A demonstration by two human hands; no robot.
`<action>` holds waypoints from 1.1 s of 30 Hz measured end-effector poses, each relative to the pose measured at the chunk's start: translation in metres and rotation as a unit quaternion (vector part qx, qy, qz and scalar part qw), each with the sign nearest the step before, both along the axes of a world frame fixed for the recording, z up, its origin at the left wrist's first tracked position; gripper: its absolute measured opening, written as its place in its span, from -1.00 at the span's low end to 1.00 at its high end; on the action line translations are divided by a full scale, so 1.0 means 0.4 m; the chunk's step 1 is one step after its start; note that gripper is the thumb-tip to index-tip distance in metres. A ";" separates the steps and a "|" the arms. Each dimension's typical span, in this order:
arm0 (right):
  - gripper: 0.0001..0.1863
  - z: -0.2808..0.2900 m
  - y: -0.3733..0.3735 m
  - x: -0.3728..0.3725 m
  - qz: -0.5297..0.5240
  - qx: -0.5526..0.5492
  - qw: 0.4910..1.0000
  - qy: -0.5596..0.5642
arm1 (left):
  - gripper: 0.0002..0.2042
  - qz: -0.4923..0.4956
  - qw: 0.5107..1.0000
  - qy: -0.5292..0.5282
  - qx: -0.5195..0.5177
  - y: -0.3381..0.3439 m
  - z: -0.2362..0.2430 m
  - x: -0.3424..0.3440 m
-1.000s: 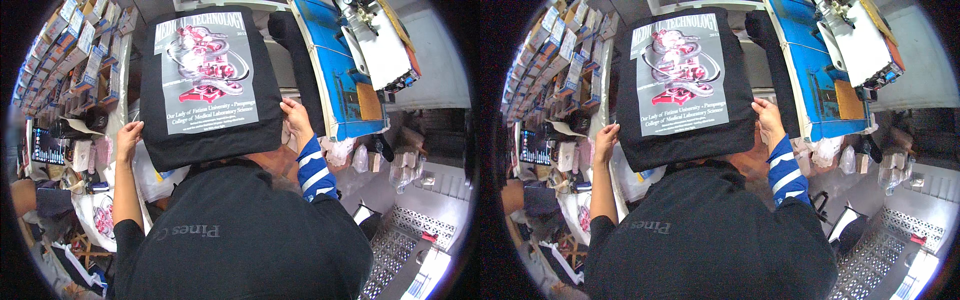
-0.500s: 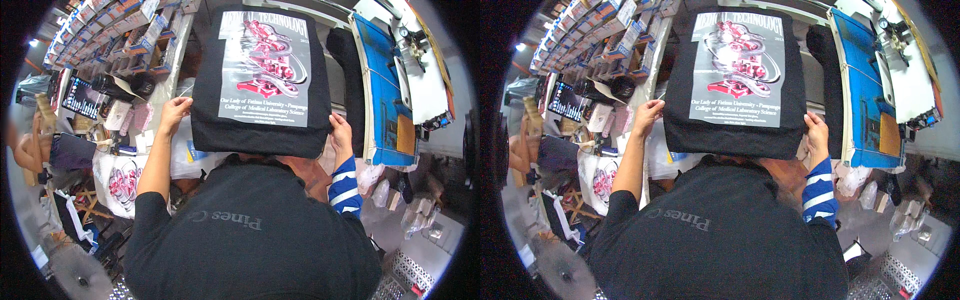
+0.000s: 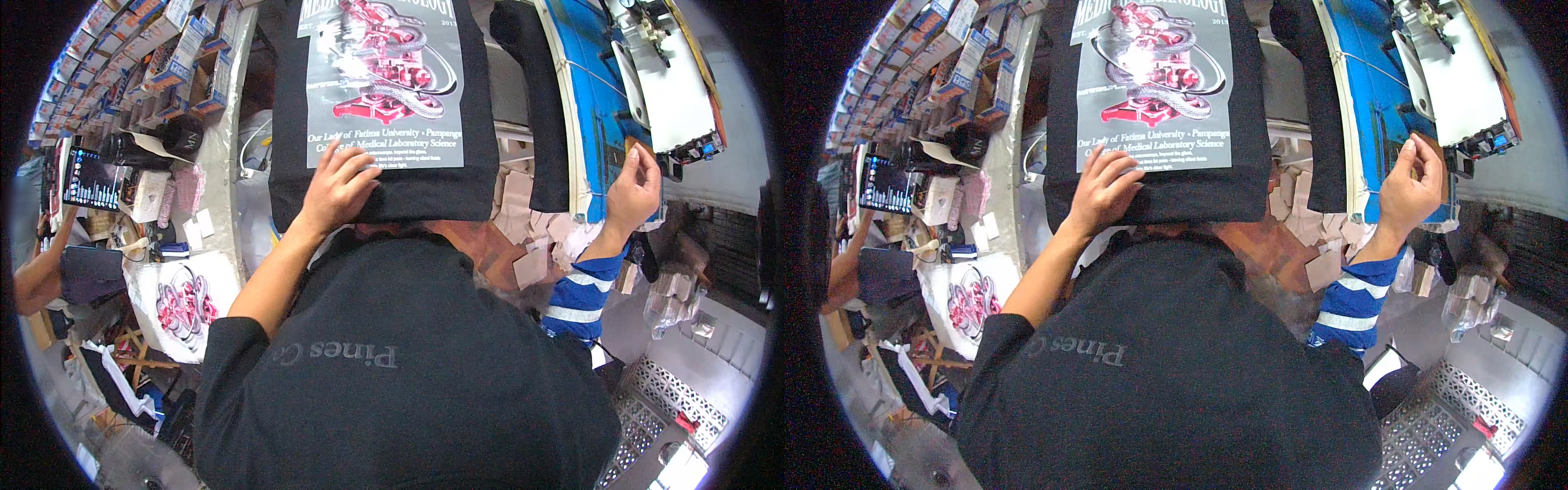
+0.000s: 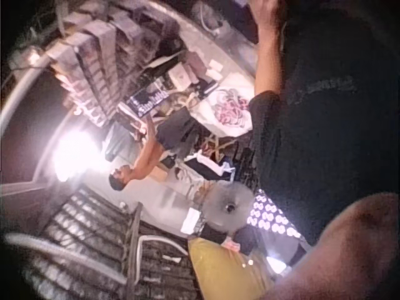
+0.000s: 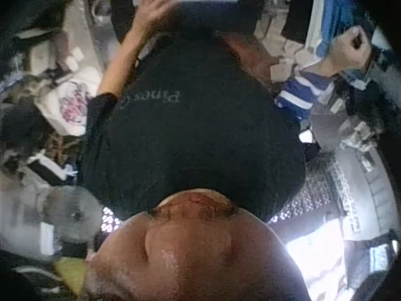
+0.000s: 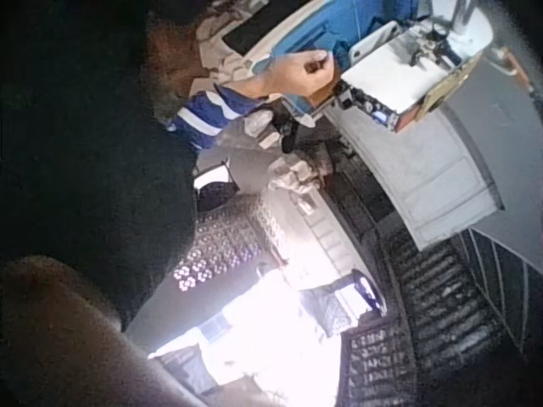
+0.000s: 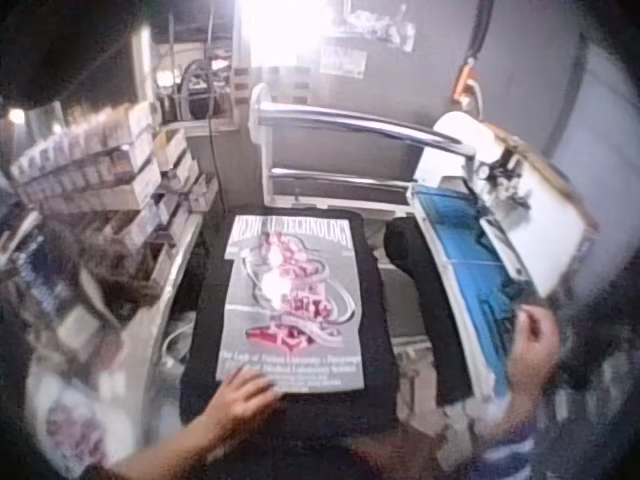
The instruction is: The person places black t-shirts on a heat press, aligns printed transfer sheets, closes the press, and then removes and stacks the finished shirts. The process is repeated for multiple shirts.
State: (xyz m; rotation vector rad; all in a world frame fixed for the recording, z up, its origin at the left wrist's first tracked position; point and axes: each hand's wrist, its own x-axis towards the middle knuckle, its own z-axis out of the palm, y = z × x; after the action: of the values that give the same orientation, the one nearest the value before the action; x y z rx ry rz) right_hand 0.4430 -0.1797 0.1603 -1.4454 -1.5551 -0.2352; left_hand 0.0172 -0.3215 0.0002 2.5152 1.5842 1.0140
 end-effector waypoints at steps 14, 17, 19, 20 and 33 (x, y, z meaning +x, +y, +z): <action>-0.63 0.131 0.085 0.368 -0.175 0.002 0.974 -0.147 | -0.84 0.025 0.999 0.027 -0.001 0.070 -0.037 0.088; -0.46 0.119 0.138 0.435 -0.162 -0.111 0.965 -0.174 | -0.84 0.030 0.999 0.040 0.002 0.069 -0.045 0.093; -0.21 0.103 0.176 0.457 -0.123 -0.252 0.942 -0.185 | -0.83 0.035 0.998 0.053 -0.002 0.066 -0.043 0.096; -0.18 0.090 0.188 0.462 -0.140 -0.287 0.918 -0.235 | -0.81 0.038 0.998 0.053 -0.003 0.065 -0.039 0.099; -0.17 0.064 0.153 0.274 -0.197 -0.233 0.908 -0.287 | -0.81 0.185 0.981 -0.052 0.038 -0.012 0.001 -0.018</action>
State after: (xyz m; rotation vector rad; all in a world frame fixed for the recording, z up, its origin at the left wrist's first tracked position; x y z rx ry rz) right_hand 0.5525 -0.1186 0.1859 -2.2174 -1.8444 -0.6035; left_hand 0.0101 -0.3264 0.0007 2.2118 2.0664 1.2367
